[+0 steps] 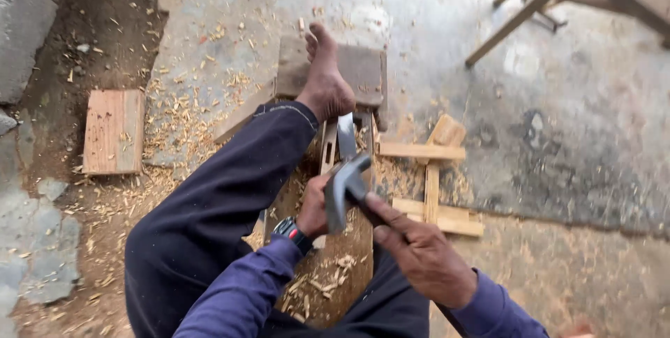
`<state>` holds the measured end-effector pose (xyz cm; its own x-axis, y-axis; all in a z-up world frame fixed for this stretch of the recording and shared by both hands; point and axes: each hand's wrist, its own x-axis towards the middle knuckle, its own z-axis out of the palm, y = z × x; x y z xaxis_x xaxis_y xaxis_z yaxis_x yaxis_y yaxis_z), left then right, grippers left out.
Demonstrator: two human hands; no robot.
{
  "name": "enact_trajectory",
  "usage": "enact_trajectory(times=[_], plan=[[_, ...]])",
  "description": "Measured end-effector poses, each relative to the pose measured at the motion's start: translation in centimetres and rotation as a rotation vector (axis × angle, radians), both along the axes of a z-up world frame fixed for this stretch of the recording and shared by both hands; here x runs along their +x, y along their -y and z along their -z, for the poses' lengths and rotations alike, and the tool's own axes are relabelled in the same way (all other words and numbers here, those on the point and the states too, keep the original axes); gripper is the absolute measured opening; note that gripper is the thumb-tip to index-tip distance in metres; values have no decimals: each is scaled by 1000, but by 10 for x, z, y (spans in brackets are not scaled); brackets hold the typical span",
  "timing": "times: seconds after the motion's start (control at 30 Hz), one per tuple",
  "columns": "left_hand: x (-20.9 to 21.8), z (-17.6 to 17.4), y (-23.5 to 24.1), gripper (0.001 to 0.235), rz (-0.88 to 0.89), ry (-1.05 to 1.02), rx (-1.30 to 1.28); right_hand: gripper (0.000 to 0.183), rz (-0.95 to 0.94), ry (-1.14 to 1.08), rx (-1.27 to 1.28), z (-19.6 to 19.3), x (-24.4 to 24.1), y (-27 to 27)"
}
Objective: The person sits on the ground and uses a hammer to strike a chisel, carving a groove into a piece of wood held between their legs. The left foot rests on the wood to keep it steady while the right hand repeatedly hammers the chisel.
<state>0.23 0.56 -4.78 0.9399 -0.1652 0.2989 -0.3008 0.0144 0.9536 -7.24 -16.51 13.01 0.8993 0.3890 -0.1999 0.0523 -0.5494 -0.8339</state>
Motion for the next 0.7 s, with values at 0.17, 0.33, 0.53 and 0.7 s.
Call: enact_trajectory(times=[0.17,0.33,0.53,0.7], plan=[[68,60,20,24,-50,-454,-198,64,538,-319,385,32,-49,22],[74,20,32,19,-186,-589,-299,66,716,-275,494,92,-98,46],[5,-22,-4,35,44,-210,-20,63,803,-189,560,141,-132,53],[24,-64,1,31,12,-289,-81,64,900,-281,587,123,-127,40]])
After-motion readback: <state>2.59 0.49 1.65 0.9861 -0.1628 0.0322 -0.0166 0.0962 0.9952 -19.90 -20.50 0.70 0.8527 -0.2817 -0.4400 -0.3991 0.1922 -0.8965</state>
